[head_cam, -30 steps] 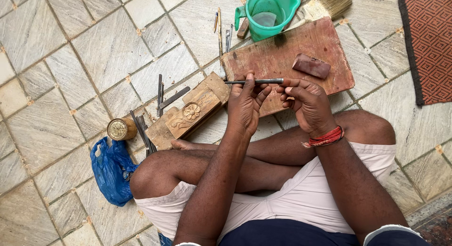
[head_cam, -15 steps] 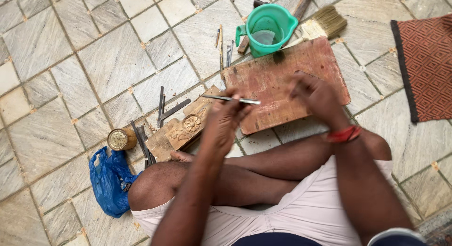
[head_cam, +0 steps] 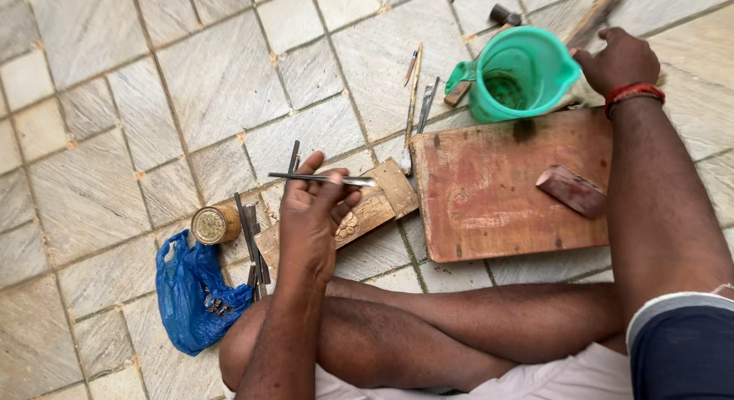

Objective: The person sits on the floor and sharpens a metal tool using a sanding block and a wooden mallet. They repeatedly rub the tool against the sanding block and tap it with the mallet to refine the edge.

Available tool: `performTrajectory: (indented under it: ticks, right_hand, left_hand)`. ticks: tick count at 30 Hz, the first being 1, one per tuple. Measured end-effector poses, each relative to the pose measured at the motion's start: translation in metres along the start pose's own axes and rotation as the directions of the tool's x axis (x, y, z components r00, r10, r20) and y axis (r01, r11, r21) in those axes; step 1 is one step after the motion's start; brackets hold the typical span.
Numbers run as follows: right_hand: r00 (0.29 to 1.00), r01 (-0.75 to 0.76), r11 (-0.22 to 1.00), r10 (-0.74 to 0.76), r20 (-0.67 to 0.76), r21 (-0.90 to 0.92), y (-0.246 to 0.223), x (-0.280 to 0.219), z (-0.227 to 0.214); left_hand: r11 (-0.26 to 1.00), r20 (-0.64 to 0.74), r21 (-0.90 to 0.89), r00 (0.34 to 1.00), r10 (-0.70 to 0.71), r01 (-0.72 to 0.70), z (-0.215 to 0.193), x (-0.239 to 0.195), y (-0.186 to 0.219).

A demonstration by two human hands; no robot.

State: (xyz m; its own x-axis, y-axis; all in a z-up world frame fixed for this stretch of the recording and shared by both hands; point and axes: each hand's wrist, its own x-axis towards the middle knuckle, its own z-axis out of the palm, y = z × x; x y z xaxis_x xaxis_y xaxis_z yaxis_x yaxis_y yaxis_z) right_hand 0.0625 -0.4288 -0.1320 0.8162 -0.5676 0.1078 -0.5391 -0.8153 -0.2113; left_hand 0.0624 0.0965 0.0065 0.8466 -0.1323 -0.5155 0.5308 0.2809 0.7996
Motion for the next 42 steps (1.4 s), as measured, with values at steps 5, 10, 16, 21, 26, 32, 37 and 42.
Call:
performTrajectory:
  ticks: [5,10,16,21,26,32,37,42]
  right_hand:
    - [0.995,-0.099,0.985,0.096,-0.031,-0.143,-0.024,0.03,0.022]
    - [0.982,-0.168,0.922,0.188,-0.023,0.348,-0.027,0.033,0.03]
    - [0.928,-0.342,0.353,0.271,0.254,0.871,0.044,0.027,0.019]
    - [0.909,-0.396,0.54,0.346,0.233,0.742,0.125,-0.013,-0.032]
    - [0.864,-0.479,0.678,0.252,0.435,0.558,0.095,-0.121,-0.088]
    - [0.806,-0.091,0.751,-0.33,0.491,0.654,-0.051,-0.245,-0.166]
    - [0.731,-0.195,0.777,-0.292,0.616,0.599,-0.132,-0.25,-0.219]
    - [0.852,0.198,0.781,-0.435,0.29,0.592,-0.179,-0.219,-0.217]
  left_hand:
    - [0.961,0.056,0.225,0.982,-0.18,0.163,0.024,-0.001,-0.002]
    - [0.853,0.184,0.513,0.96,-0.213,0.091,0.034,-0.001,-0.011]
    - [0.599,0.316,0.78,0.94,-0.13,-0.179,0.034,0.001,-0.034]
    - [0.516,0.411,0.769,0.91,0.053,-0.377,0.032,0.018,-0.062]
    - [0.55,0.462,0.689,0.871,0.166,-0.471,0.033,0.037,-0.086]
    - [0.539,0.493,0.698,0.862,0.118,-0.472,0.051,0.046,-0.101]
    - [0.52,0.519,0.705,0.851,0.085,-0.482,0.053,0.052,-0.099]
    - [0.503,0.572,0.659,0.807,0.149,-0.559,0.049,0.056,-0.108]
